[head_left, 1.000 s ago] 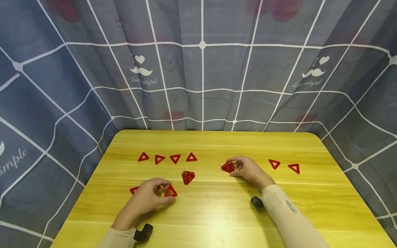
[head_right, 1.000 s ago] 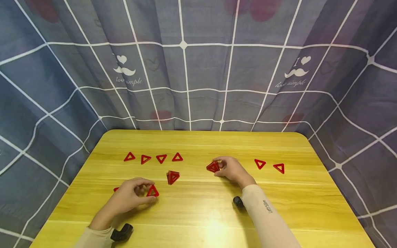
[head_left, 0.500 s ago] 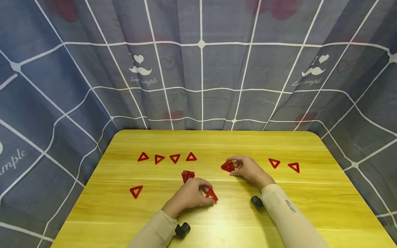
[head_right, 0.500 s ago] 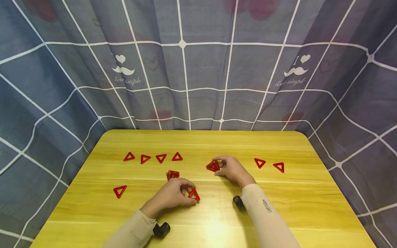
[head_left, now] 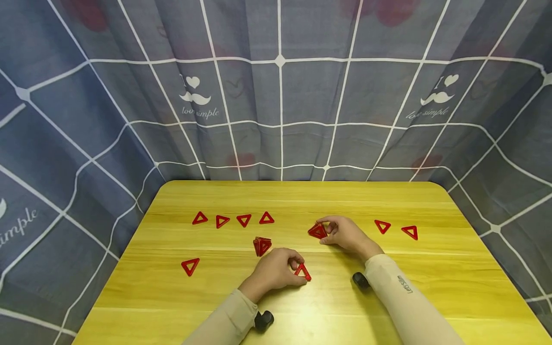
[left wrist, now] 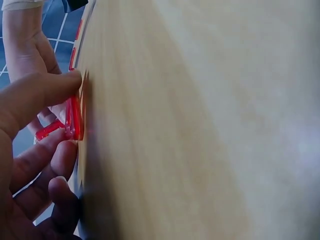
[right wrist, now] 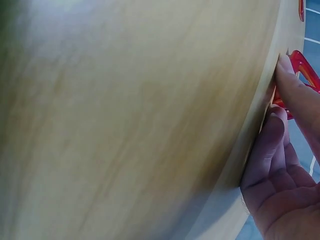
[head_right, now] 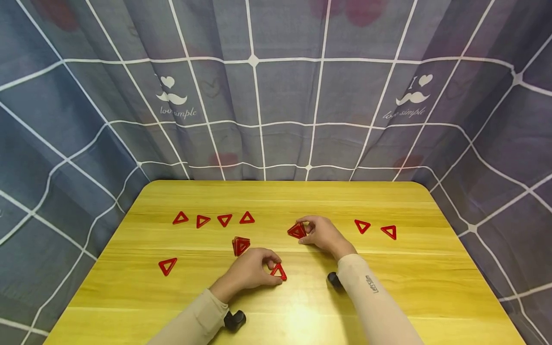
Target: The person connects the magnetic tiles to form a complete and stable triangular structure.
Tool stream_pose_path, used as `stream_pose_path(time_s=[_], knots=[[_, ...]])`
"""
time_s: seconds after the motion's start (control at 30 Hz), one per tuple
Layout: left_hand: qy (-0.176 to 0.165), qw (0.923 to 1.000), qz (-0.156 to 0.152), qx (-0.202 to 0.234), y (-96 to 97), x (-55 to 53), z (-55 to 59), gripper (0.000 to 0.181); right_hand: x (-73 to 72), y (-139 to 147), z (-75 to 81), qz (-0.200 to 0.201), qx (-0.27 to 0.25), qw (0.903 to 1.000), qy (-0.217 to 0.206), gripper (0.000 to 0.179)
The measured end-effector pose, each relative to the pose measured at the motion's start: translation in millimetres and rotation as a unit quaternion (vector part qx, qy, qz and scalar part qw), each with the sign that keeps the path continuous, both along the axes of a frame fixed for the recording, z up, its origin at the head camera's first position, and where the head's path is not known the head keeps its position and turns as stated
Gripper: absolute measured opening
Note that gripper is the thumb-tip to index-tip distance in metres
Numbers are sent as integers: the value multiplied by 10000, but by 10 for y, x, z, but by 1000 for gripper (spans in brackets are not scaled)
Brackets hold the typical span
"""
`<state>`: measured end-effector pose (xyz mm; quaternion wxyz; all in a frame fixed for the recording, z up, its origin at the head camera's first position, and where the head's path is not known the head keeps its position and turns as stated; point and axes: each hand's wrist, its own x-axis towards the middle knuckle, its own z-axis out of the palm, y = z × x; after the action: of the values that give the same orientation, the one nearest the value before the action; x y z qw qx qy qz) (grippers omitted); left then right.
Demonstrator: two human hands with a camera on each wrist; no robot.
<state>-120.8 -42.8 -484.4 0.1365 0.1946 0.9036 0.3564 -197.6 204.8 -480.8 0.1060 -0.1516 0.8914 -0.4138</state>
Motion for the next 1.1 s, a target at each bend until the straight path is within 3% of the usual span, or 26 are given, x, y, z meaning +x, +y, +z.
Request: stream_pose_path(time_s=[0.3, 0.53, 0.7, 0.83, 1.1], knots=[[87, 10000, -19, 16, 4, -12, -17, 38, 13, 6, 7, -17, -23, 10000, 12, 54], [-431, 9972, -252, 563, -84, -72, -38, 45, 14, 33, 5, -52, 54, 10000, -39, 58], [-663, 9925, -572, 850, -133, -104, -46, 47, 20, 104, -14, -210, 53, 9996, -185, 78], [-774, 9907, -610, 936, -153, -103, -50, 47, 44, 198, 11, -209, -185, 9988, -409, 90], [-690, 9920, -627, 848, -191, -97, -54, 47, 84, 626, 177, -751, -518, 9945, -508, 76]])
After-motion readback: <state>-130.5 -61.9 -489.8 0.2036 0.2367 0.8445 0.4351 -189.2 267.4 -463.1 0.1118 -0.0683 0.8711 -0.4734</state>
